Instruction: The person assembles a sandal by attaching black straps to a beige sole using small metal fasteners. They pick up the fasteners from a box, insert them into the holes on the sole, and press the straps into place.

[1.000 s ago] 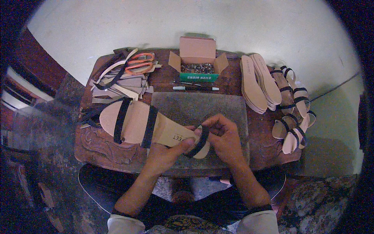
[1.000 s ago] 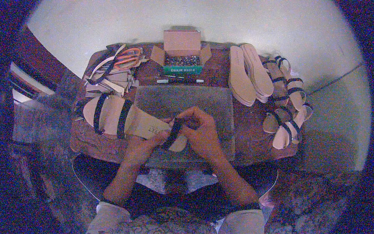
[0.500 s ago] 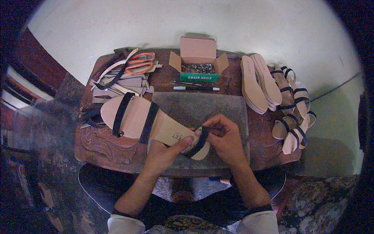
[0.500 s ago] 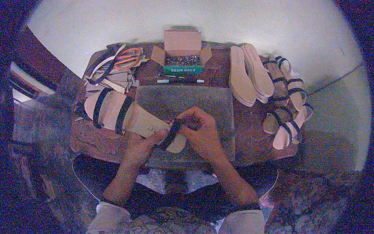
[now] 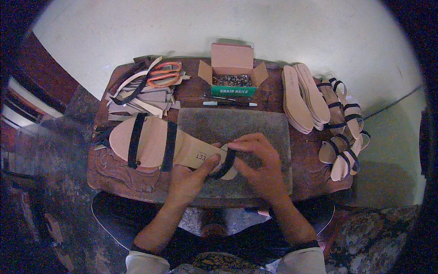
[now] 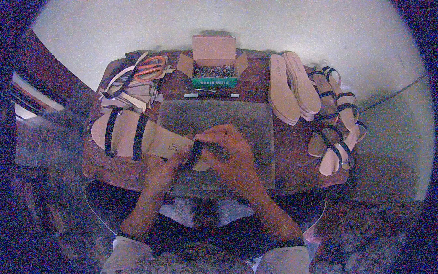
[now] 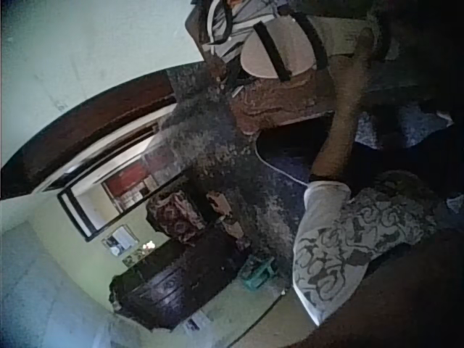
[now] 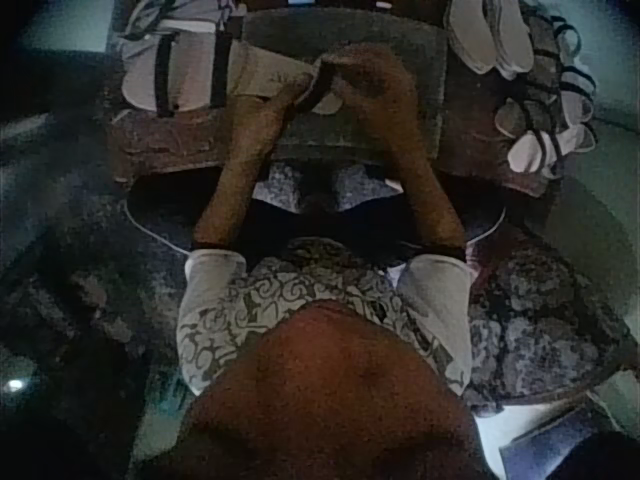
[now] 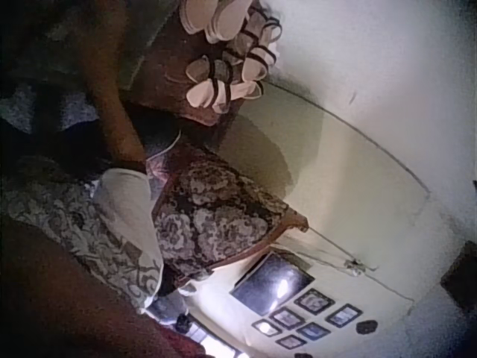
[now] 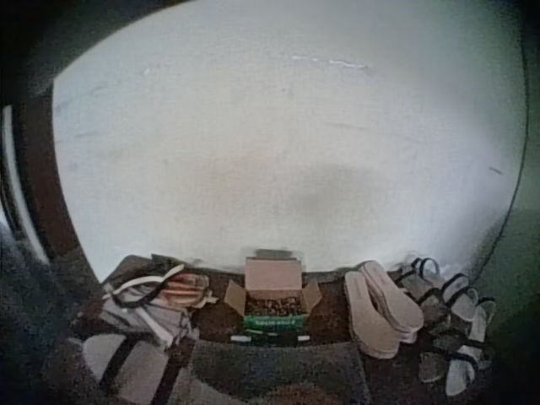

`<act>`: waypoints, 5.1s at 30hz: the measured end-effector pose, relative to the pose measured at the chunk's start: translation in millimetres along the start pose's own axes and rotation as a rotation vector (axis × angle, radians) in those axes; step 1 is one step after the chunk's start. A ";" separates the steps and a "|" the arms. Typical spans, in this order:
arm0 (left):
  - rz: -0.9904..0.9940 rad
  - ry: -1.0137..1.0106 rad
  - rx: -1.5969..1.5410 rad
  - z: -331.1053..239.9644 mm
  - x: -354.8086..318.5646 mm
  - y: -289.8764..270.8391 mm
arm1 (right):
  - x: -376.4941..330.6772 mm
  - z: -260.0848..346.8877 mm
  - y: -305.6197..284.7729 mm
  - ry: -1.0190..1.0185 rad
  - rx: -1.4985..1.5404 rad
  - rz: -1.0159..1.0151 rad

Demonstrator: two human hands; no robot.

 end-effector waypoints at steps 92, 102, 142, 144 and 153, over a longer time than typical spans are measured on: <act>-0.103 0.264 -0.257 -3.0 40.0 2.9 | 187.3 -124.1 14.3 0.040 -0.257 0.149; -0.127 0.197 -0.272 -13.3 31.0 4.0 | 184.1 -121.8 11.8 0.256 -0.120 0.250; -0.108 0.205 0.067 -30.1 27.4 -0.7 | 54.3 -60.4 41.5 0.087 0.277 0.183; -0.079 0.233 0.020 -24.4 30.9 -2.3 | 53.7 -60.5 43.2 0.116 0.325 0.198; -0.109 0.283 0.041 -25.7 31.0 -3.2 | 53.7 -53.4 40.7 0.139 0.361 0.228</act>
Point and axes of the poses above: each hand's wrist, its own x-axis towards the middle knuckle, its own y-axis out of the palm, z = x × y, the point moved 8 cm from there along x, towards the middle knuckle, and after that the axes turned 11 degrees about -x, right-handed, at the moved point
